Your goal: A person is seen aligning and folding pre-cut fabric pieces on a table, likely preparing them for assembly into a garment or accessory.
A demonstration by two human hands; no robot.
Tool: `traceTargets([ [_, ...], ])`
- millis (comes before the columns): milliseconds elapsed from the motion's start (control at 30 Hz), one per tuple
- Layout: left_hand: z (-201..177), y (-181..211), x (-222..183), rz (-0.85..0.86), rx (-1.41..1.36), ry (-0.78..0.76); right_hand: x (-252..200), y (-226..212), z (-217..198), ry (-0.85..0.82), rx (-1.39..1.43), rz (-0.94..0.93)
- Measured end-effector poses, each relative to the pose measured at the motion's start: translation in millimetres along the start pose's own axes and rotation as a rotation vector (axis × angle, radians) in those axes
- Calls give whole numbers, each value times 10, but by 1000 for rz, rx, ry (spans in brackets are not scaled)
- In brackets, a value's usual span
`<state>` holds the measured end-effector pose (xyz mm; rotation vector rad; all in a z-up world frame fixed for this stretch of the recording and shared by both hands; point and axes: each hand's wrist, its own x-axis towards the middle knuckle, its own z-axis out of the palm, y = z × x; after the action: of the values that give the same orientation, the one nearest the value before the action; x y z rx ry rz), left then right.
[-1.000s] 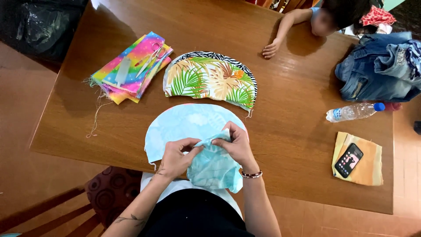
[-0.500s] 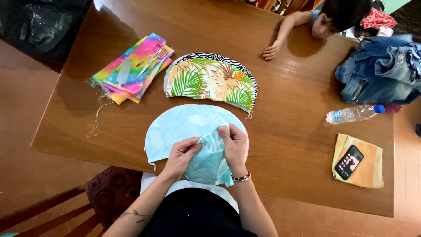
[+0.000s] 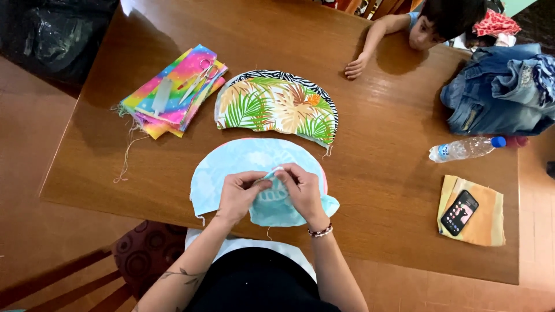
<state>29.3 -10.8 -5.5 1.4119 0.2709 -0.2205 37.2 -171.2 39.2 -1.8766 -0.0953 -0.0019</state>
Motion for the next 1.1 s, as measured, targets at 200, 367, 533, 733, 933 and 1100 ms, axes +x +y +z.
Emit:
traceTargets([
  [200, -136, 158, -56, -85, 88, 39, -12, -38, -20, -165, 34, 51],
  [367, -93, -119, -39, -80, 145, 12, -93, -20, 35, -125, 76, 40],
  [533, 115, 119, -192, -66, 182, -50, -163, 409, -124, -32, 30, 42],
  [733, 144, 3, -182, 68, 199, -155, -140, 414, -139, 107, -60, 25],
  [933, 15, -135, -209, -50, 162, -155, 52, 511, -251, 480, 21, 78],
  [1100, 58, -21, -288, -120, 32, -59, 155, 552, -345, 556, 272, 166],
])
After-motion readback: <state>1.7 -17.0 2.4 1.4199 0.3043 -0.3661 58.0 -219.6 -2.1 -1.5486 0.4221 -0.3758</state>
